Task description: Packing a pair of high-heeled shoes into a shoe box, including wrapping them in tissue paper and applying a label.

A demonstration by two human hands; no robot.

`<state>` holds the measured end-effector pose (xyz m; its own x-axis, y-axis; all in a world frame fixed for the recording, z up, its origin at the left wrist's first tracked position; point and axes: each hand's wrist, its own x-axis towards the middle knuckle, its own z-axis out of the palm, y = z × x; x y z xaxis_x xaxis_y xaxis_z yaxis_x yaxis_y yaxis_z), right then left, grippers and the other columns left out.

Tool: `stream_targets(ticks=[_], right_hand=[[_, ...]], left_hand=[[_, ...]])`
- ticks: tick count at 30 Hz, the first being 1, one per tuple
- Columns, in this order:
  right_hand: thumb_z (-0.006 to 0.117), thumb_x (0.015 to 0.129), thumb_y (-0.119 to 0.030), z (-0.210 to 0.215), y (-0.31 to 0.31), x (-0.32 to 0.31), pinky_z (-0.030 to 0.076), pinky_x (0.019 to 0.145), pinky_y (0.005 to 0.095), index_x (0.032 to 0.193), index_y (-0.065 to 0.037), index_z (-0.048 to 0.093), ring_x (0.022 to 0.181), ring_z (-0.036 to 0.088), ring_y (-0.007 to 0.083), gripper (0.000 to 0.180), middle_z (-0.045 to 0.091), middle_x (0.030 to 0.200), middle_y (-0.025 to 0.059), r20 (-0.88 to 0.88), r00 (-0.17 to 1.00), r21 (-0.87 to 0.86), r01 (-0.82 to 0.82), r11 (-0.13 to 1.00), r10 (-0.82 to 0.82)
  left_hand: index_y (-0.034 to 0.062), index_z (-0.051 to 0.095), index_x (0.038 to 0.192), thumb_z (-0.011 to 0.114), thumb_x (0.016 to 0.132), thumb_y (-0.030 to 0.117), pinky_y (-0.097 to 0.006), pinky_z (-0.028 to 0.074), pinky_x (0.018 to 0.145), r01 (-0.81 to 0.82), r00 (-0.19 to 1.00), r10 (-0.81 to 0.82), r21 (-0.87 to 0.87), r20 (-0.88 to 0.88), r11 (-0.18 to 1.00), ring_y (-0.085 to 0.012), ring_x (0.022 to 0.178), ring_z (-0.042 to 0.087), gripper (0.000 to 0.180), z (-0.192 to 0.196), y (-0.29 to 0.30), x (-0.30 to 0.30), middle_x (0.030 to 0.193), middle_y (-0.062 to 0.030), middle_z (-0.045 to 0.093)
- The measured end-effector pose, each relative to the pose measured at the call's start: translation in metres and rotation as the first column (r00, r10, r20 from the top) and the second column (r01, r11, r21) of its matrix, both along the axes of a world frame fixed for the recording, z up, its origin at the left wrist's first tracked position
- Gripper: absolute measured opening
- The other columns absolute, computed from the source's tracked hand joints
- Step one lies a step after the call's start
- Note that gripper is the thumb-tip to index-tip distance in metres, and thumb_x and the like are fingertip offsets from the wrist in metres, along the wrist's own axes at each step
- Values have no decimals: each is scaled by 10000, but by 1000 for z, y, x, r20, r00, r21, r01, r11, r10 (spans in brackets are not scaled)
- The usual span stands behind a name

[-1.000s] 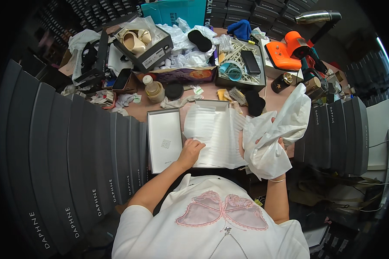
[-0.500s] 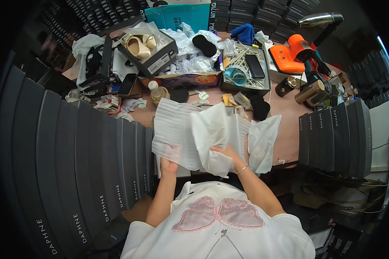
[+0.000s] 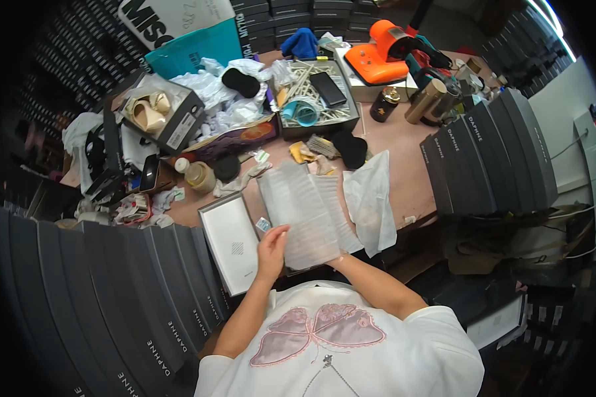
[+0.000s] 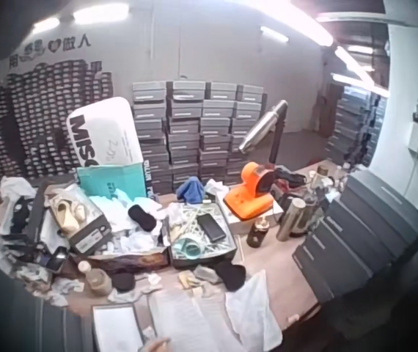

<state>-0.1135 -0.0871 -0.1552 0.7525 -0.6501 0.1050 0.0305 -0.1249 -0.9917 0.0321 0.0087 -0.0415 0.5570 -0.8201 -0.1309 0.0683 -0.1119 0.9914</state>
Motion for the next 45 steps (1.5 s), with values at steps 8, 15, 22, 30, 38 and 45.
stream_targets(ticks=[8,15,22,30,38,45], right_hand=[[741,701,-85,112,-71,-212,356,1062,412,1458,-47,250,1276,379,416,902,335,1389,253,-759,422,-429,250,868,-496],[633,834,-135,28,-79,-220,443,927,416,1190,-19,571,1110,529,410,379,544,1162,245,-526,548,-442,478,759,-651],[536,811,1,163,-130,-176,500,662,374,1000,-3,630,716,647,345,211,633,757,185,-237,740,-512,455,728,-629],[576,794,-29,332,-142,-69,493,623,359,970,17,622,658,611,290,187,613,772,168,-292,956,-428,-166,889,38],[581,799,-34,266,-7,-49,484,638,311,941,5,631,704,605,234,156,605,823,118,-178,870,-290,-492,821,459],[579,927,-132,216,-25,-66,514,757,255,1154,-6,611,841,629,116,261,638,942,62,95,687,758,-519,395,720]], left_hand=[[-63,480,1284,717,775,299,-501,283,1083,298,122,-599,546,792,783,-389,1256,429,668,-18,-50,-8,1240,-236,520],[16,561,1222,773,707,331,-461,370,1013,259,108,-656,616,747,744,-360,1151,513,641,-61,-64,-19,1168,-201,574],[54,619,1149,637,855,118,-363,486,894,376,805,-395,134,442,917,-255,1052,594,301,3,-76,-42,1117,-129,618],[78,371,1417,397,1002,439,-330,443,980,430,99,-285,-218,-953,876,-250,1187,527,551,66,-110,-79,1362,-125,489],[96,450,1327,422,988,403,-354,496,909,243,-127,-213,-239,-969,940,-257,1079,569,458,19,-43,-84,1252,-135,543],[78,464,1315,639,876,178,-365,523,845,4,482,67,79,-874,997,-207,973,613,483,29,1,-45,1150,-125,605]])
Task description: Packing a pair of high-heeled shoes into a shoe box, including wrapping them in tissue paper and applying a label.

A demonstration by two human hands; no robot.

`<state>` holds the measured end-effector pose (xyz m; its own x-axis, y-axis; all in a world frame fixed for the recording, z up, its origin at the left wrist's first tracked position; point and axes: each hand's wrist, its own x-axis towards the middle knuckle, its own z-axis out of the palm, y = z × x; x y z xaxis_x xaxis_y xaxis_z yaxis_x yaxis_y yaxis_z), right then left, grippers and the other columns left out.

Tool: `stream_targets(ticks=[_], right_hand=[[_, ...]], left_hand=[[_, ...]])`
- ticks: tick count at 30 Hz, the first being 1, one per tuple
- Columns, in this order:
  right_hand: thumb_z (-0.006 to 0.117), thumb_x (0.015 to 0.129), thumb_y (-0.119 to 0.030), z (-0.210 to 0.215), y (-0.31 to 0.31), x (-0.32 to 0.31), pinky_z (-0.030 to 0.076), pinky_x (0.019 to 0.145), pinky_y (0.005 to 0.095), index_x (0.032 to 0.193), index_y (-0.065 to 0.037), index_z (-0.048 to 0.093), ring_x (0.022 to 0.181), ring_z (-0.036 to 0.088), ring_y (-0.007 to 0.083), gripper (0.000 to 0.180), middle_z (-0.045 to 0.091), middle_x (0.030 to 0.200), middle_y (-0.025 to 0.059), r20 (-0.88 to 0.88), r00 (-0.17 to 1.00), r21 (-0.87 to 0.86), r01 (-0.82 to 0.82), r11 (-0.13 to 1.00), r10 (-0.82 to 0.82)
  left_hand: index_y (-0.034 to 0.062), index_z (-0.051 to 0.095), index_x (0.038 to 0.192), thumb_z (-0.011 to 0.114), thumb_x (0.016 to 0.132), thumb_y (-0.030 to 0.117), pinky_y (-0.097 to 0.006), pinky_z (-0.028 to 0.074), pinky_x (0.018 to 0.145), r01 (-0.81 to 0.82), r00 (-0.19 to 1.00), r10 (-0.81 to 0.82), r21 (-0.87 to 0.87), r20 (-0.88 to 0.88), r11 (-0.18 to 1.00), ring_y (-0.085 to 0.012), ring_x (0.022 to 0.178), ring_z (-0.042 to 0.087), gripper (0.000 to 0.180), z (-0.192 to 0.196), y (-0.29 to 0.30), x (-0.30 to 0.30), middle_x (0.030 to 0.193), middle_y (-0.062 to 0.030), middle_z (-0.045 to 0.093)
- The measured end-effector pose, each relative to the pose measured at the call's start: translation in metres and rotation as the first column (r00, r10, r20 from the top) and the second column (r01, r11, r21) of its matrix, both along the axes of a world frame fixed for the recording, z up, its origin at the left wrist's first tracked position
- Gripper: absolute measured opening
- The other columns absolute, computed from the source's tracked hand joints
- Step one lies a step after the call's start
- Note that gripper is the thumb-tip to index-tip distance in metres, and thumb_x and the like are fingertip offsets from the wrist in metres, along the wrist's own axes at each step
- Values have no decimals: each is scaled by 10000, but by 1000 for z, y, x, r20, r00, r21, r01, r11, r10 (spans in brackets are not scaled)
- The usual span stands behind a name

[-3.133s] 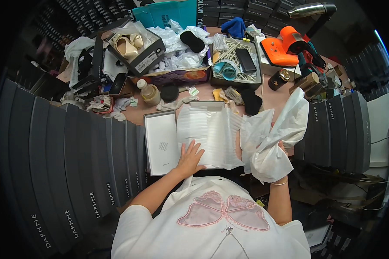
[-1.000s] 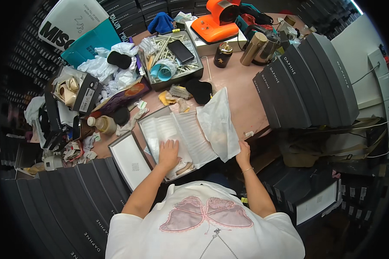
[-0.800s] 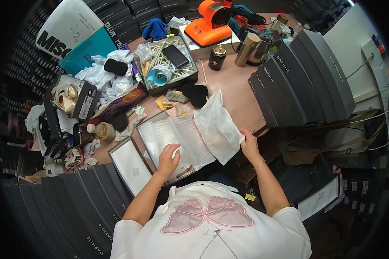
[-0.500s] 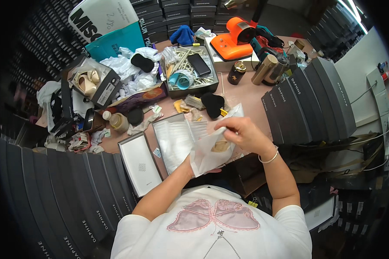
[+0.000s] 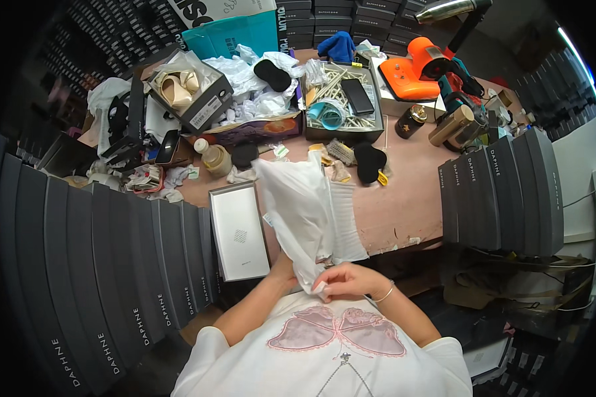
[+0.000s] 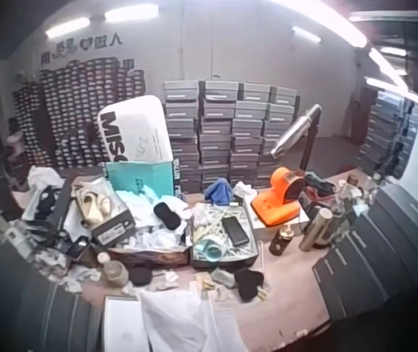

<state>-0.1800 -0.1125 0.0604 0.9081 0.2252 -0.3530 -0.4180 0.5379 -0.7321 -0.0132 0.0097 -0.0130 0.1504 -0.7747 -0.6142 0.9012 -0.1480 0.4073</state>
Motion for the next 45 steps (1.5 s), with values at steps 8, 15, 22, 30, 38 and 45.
stream_targets(ticks=[8,15,22,30,38,45], right_hand=[[693,826,-150,-11,-18,15,272,1109,348,1508,-43,51,1371,283,250,942,299,1474,167,100,949,-477,309,823,-298],[617,871,-80,-184,1,55,480,923,338,1498,-27,88,1230,471,258,821,355,1430,159,122,857,-781,394,484,-501],[633,880,-321,-162,-96,-51,523,726,369,1126,80,570,834,674,272,474,679,915,217,-234,811,-881,57,470,-537],[665,773,-244,-201,-81,-5,500,721,457,850,-40,594,790,624,417,230,654,853,201,-217,951,-963,-173,205,-218],[528,900,-107,-64,-102,-26,515,722,287,933,-54,571,799,638,159,76,644,894,65,-79,879,-38,469,882,-470],[542,943,-207,-104,-62,-27,464,937,424,1380,-26,374,1199,502,280,502,428,1352,212,126,864,-785,387,484,-487]], left_hand=[[-1,344,1414,765,717,139,-350,406,1014,129,94,-306,293,947,947,-319,1210,517,826,16,-47,117,1324,-221,513],[-118,217,1416,651,837,312,-424,216,1138,109,191,-300,284,935,953,-442,1396,200,842,-105,-94,21,1475,-352,190],[-123,238,1402,708,743,318,-402,255,1129,-36,125,-326,333,937,942,-417,1374,266,922,-110,-92,1,1465,-317,256],[-74,327,1395,710,670,229,-405,303,1108,-140,120,-381,395,917,908,-394,1320,364,875,-91,-65,-16,1395,-293,379],[-75,379,1382,723,679,325,-404,332,1075,-216,445,-151,269,883,939,-385,1279,425,879,-134,-62,-23,1369,-295,422],[-15,439,1350,641,843,106,-369,395,1023,-153,19,5,-2,1000,988,-322,1241,484,559,-39,-7,8,1331,-205,504]])
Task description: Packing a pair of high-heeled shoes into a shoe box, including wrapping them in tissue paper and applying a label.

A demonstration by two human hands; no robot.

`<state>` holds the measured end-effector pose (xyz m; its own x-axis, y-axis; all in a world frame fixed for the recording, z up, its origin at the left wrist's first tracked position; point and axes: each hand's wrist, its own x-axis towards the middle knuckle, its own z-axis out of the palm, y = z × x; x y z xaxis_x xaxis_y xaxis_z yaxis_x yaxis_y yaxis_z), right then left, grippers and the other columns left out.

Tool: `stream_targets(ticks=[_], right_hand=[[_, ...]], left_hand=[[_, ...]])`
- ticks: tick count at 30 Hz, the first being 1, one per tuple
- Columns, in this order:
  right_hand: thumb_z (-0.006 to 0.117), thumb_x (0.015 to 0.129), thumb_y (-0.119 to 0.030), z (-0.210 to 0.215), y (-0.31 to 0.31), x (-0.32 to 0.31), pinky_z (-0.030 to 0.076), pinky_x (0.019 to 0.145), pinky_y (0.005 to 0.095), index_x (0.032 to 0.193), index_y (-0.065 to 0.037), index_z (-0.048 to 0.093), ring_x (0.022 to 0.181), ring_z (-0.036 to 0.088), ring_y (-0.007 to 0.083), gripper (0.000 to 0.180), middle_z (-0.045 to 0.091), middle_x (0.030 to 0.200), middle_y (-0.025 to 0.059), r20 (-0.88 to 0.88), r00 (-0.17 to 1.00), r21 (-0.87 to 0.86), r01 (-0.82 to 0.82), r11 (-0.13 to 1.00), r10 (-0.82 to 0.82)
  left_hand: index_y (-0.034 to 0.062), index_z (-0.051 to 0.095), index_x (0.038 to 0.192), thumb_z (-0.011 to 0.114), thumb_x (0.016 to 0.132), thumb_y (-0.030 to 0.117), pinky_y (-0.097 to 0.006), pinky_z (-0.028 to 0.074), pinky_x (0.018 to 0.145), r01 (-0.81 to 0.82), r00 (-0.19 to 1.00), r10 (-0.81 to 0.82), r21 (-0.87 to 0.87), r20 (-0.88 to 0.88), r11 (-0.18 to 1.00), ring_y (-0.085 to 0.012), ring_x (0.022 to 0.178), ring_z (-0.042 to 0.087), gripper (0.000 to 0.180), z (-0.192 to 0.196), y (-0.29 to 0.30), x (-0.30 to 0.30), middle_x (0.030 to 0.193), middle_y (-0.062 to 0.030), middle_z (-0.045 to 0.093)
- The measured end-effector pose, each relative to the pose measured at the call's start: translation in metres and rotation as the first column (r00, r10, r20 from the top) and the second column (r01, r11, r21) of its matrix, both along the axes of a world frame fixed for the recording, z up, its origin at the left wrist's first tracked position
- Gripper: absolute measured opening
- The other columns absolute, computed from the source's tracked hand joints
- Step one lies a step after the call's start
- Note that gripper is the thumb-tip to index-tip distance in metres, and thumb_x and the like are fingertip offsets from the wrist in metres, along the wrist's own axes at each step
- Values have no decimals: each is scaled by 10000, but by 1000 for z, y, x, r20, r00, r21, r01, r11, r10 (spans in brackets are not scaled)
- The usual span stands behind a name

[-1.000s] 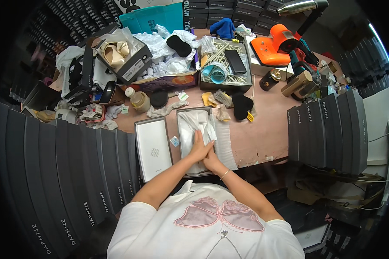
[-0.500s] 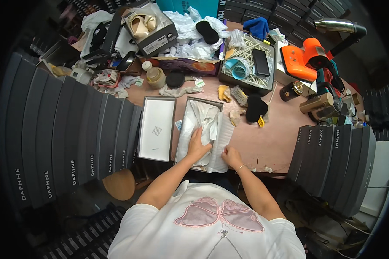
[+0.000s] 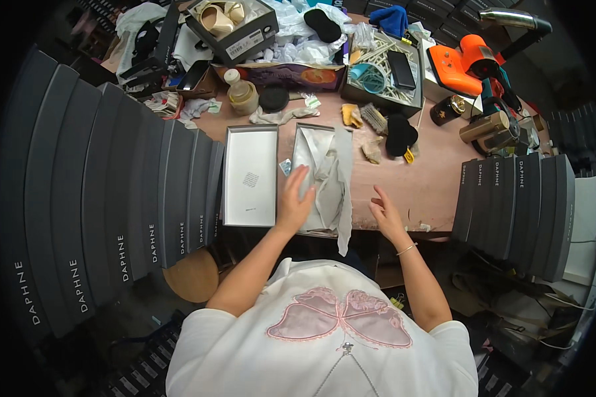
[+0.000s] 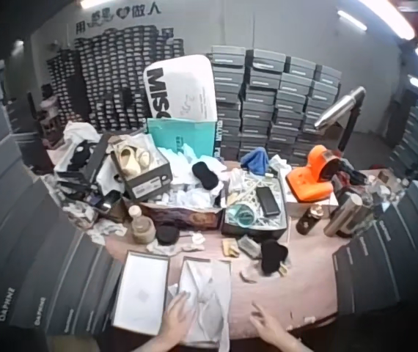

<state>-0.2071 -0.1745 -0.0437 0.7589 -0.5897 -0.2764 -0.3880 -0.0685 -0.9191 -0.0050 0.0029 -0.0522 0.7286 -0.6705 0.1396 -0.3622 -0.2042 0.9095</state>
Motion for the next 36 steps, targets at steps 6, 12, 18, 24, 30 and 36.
stream_targets(ticks=[6,12,18,24,30,36], right_hand=[[672,833,-323,4,80,90,169,1129,540,1473,-44,237,1388,233,410,823,237,1491,265,-286,898,-679,-435,591,333],[734,740,-428,14,109,129,178,1112,577,1477,-61,237,1403,208,399,962,234,1506,235,-348,891,-732,-452,510,291],[736,717,-523,-1,80,139,154,1123,569,1483,-80,225,1412,222,357,1021,265,1506,210,-597,747,-587,-655,476,291],[567,915,-425,59,62,85,282,1098,415,1419,-24,340,1334,362,366,683,373,1443,225,234,971,-198,6,980,41],[528,928,-449,-23,38,74,446,936,415,1214,24,563,1098,589,375,554,623,1146,254,-132,975,-143,158,977,-177],[610,851,-526,-49,17,98,507,815,405,1075,38,660,944,665,352,609,685,1004,229,-153,944,-83,282,956,-292]], left_hand=[[-28,575,1063,681,799,214,-429,480,847,68,988,23,563,-154,824,-380,969,597,374,-50,91,43,1043,-222,603],[-32,546,948,623,822,187,-502,486,745,119,983,-178,612,36,782,-435,841,606,264,-69,94,39,908,-261,617],[-60,550,966,550,922,157,-406,489,669,114,992,-90,304,-92,946,-320,756,632,222,46,125,52,839,-205,631],[-5,557,1196,515,993,262,-271,462,860,6,485,-350,-397,-801,918,-142,969,600,338,87,134,7,1055,-45,637],[-58,494,1279,562,943,396,-366,453,916,1,967,29,117,-252,993,-300,1095,572,570,-30,51,10,1228,-225,552],[-50,462,1310,657,897,281,-327,484,882,-53,868,155,222,-471,974,-230,1036,619,564,-27,14,37,1155,-213,627]])
